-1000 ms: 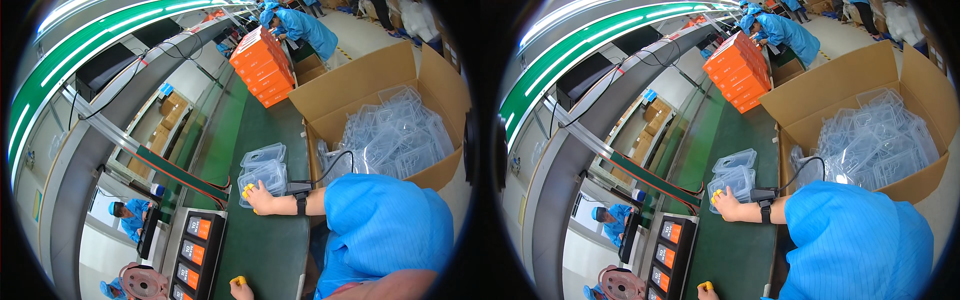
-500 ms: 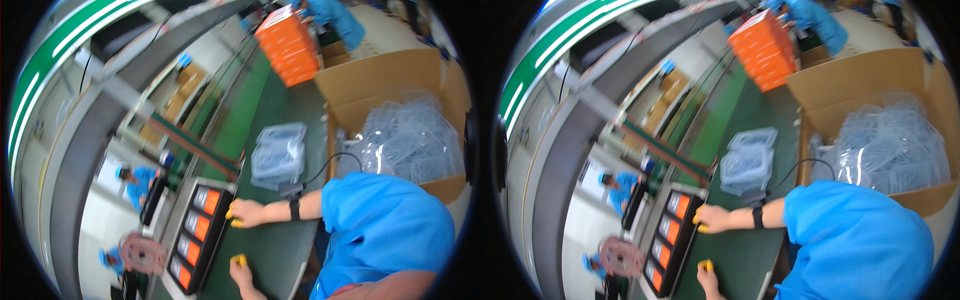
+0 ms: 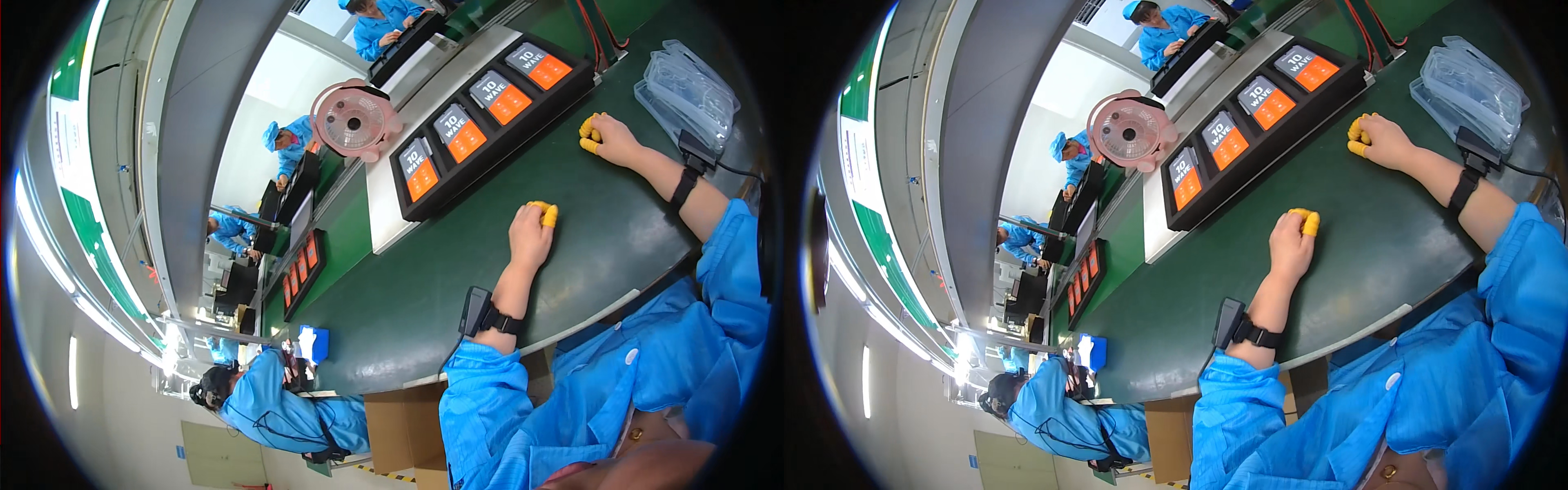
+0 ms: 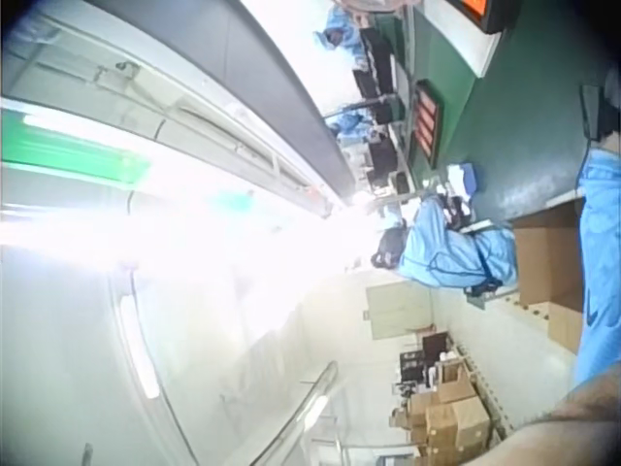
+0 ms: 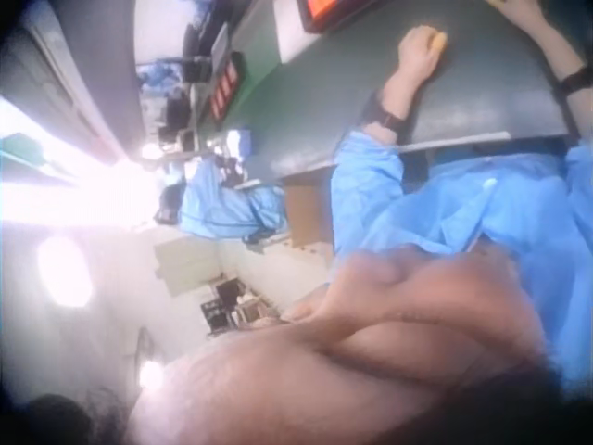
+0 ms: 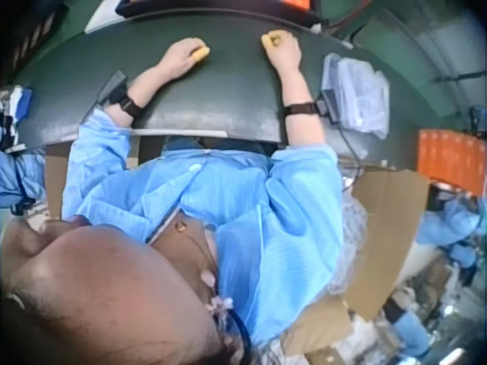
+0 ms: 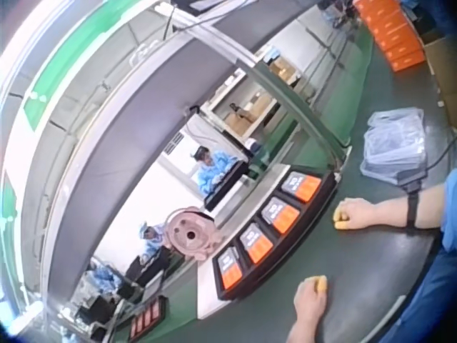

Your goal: Placing clear phone cases onto test jigs and inserting smartphones into cases for inspection or assembly.

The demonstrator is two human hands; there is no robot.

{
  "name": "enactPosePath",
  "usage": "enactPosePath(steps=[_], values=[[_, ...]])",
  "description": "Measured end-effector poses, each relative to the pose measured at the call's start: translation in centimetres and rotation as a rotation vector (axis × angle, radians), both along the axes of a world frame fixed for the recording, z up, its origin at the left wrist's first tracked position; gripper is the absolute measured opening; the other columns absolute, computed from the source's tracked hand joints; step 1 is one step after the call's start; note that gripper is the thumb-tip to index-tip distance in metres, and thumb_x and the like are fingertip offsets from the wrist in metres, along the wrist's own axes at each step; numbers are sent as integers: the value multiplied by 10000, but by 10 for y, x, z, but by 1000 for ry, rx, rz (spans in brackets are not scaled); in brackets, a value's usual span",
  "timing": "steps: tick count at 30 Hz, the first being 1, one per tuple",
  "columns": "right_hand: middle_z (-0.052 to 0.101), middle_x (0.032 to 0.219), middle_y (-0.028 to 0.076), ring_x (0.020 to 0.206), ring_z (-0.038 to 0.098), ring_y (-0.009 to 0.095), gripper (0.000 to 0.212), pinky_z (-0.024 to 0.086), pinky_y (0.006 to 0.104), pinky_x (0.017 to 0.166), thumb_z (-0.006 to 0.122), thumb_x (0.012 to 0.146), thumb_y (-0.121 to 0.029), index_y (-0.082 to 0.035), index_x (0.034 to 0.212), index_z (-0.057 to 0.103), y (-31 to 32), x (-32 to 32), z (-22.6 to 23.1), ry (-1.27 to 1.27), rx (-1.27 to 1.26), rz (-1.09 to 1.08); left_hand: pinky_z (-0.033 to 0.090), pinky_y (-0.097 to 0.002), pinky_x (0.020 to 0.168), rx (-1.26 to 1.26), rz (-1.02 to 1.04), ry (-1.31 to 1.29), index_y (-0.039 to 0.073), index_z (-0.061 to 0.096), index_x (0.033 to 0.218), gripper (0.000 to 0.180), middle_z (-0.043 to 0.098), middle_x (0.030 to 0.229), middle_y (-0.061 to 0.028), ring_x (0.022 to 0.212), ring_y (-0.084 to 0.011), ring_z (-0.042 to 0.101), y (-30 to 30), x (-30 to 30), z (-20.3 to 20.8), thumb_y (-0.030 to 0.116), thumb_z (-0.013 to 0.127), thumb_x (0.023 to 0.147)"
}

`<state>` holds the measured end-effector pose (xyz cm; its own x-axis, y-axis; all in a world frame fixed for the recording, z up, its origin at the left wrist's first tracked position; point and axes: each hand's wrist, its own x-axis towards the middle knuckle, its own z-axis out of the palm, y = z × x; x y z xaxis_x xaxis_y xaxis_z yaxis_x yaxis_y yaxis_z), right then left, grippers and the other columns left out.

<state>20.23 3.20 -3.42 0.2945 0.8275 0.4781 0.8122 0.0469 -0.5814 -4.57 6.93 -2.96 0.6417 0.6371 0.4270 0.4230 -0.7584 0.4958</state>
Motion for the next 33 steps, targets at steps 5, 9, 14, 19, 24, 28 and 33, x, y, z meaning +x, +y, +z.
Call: enactPosePath(steps=[5,9,14,19,24,28,33], values=[[519,777,92,770,490,252,166,404,335,677,617,685,-164,-52,779,538,-12,2,-5,-2,-42,13,413,-269,569,-177,395,-547,-3,540,843,185,555,764,-72,631,-167,516,65,-69,-23,65,380,779],[505,767,84,751,474,238,161,398,323,669,620,679,-135,-44,777,530,-22,2,-3,-18,-33,33,386,-220,544,-358,696,-1013,18,526,877,277,553,745,-42,618,-118,499,98,-120,-19,121,282,796],[492,761,71,712,461,226,171,392,309,663,621,676,-107,-33,796,523,-12,-8,11,-22,-29,65,366,-223,526,-519,662,-861,23,547,867,280,553,724,-42,602,-112,491,100,-139,-13,163,311,810],[490,757,75,718,470,225,169,393,312,681,622,677,-107,-34,795,525,-16,-3,11,-42,-20,60,426,-324,688,-282,638,11,-43,522,934,260,580,822,-193,779,-289,571,77,-105,5,148,419,790],[481,744,72,712,473,222,171,379,319,794,624,676,-108,-39,796,524,-11,-5,13,-42,-45,77,432,-321,679,-180,635,32,-36,523,969,274,590,820,-177,761,-276,578,84,-113,-8,152,433,792],[474,727,63,691,476,218,175,316,349,909,624,675,-109,-47,804,523,-17,-7,12,-1,-70,65,433,-312,672,-213,637,26,-32,527,950,259,595,809,-167,754,-268,581,75,-110,2,157,441,794],[475,719,61,683,479,216,174,313,356,914,625,673,-106,-51,806,526,-23,-10,21,-21,-92,62,434,-308,658,-235,621,33,-27,530,924,240,596,803,-165,753,-255,585,75,-109,-2,157,447,793]])
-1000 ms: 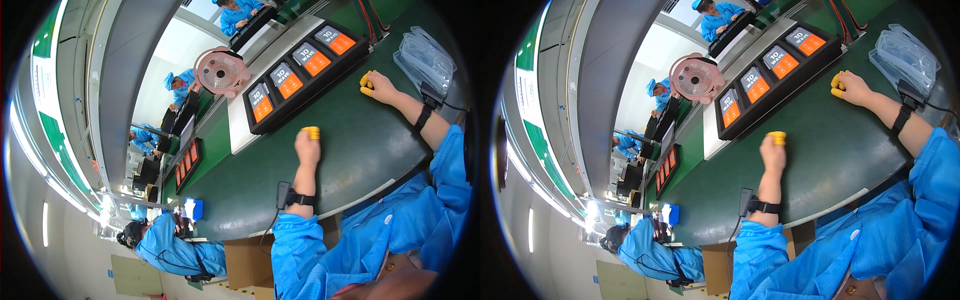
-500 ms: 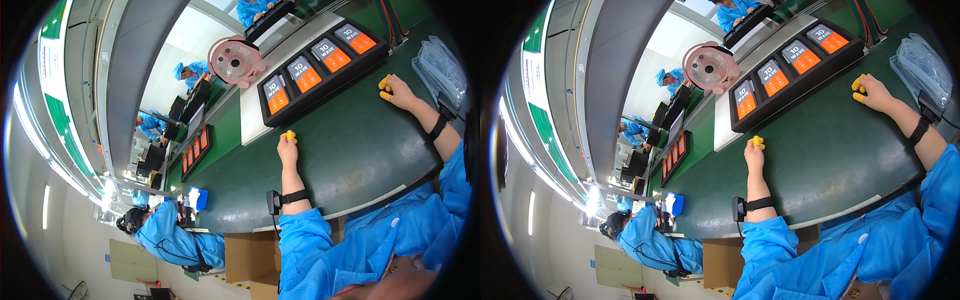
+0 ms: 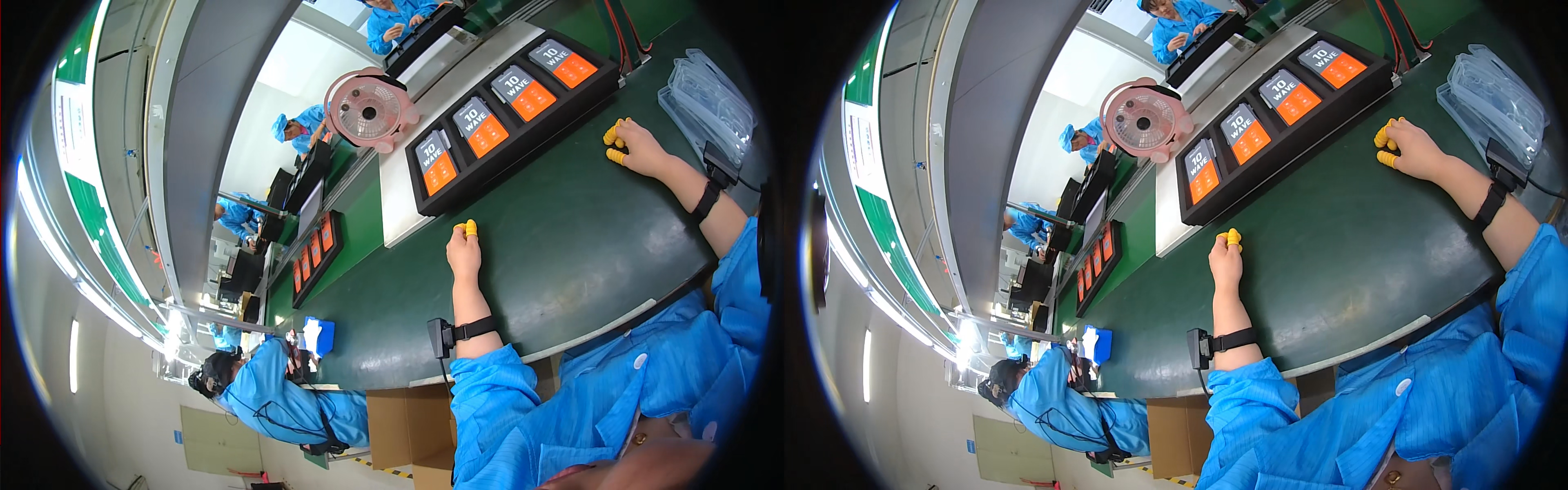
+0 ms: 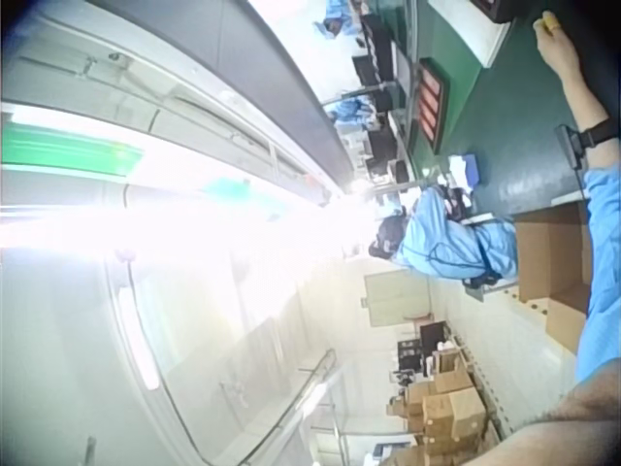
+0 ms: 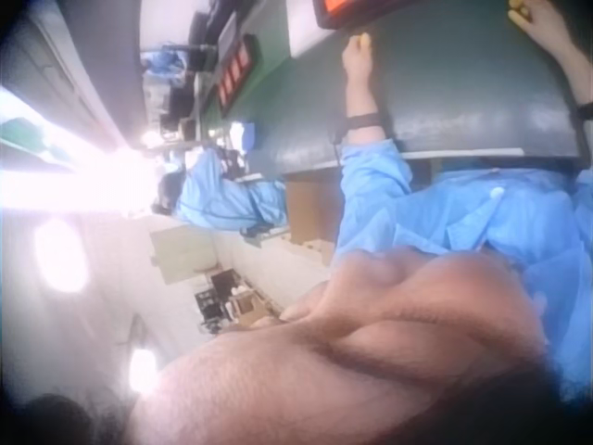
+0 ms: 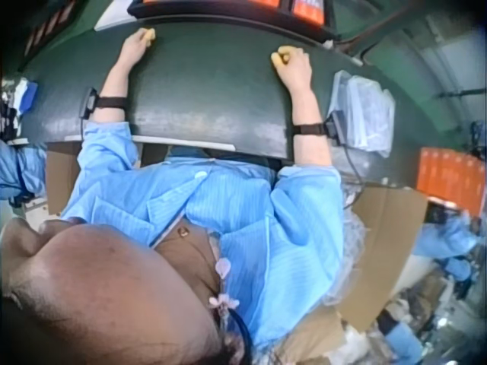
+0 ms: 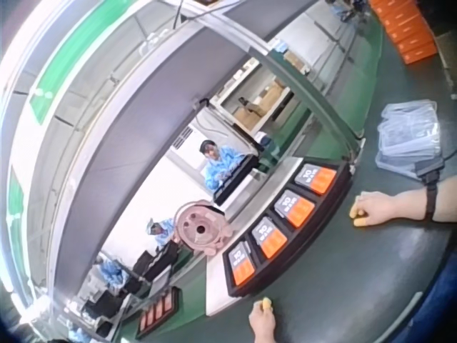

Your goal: Placing clear phone cases onto test jigs and inserting smartphones into cases for inspection or assembly.

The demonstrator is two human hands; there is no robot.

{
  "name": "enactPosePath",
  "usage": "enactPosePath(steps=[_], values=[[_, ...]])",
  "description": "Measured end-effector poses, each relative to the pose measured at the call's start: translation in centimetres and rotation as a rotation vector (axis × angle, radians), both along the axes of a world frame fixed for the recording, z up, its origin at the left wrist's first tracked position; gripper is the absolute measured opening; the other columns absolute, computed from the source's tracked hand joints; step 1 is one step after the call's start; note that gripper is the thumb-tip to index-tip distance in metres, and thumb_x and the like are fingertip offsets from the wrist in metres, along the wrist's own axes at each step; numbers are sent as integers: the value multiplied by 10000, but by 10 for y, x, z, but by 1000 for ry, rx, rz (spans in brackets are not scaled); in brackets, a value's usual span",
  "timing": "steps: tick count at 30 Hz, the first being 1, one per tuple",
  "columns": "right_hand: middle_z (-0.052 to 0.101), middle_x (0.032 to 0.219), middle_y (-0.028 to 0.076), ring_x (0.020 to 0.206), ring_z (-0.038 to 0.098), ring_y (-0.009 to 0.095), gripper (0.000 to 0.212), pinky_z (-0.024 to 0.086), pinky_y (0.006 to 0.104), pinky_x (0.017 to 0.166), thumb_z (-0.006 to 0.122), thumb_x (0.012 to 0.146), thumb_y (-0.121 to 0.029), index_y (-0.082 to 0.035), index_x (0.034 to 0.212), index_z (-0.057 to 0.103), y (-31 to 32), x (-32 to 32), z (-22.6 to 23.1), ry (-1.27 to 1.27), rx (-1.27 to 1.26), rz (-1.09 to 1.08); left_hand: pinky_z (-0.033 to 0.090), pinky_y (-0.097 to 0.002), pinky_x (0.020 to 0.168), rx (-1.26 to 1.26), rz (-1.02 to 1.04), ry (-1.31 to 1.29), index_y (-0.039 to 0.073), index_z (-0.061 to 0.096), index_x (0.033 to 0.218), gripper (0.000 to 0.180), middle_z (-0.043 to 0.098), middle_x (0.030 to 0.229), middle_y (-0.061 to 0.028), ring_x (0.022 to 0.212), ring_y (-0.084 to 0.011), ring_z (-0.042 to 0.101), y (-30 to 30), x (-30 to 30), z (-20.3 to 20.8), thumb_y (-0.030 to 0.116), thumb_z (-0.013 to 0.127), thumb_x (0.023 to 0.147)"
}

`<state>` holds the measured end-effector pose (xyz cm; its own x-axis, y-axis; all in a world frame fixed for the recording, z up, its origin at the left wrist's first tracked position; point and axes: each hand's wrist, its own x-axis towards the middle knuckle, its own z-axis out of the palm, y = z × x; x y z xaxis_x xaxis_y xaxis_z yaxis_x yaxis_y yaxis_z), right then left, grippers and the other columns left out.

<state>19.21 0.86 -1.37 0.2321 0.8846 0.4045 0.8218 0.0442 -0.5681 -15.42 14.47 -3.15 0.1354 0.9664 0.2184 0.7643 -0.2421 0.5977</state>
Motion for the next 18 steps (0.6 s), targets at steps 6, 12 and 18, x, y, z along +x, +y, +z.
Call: enactPosePath(steps=[6,12,18], values=[[477,720,65,704,489,224,177,318,358,906,626,669,-109,-53,807,528,7,6,-7,20,-16,15,434,-311,654,34,2,26,-26,527,928,244,597,789,-164,742,-258,586,4,-2,0,162,447,794],[478,733,70,722,491,227,190,334,358,887,623,670,-116,-51,821,529,7,6,-7,-24,-17,35,433,-314,652,32,0,38,-30,526,926,243,594,784,-167,738,-264,584,0,-2,5,158,447,794],[477,738,69,733,491,232,201,316,369,915,620,674,-127,-49,836,530,6,8,-11,-53,11,37,432,-313,646,16,-1,14,-26,527,919,236,594,783,-166,731,-265,583,1,-1,3,158,446,795]])
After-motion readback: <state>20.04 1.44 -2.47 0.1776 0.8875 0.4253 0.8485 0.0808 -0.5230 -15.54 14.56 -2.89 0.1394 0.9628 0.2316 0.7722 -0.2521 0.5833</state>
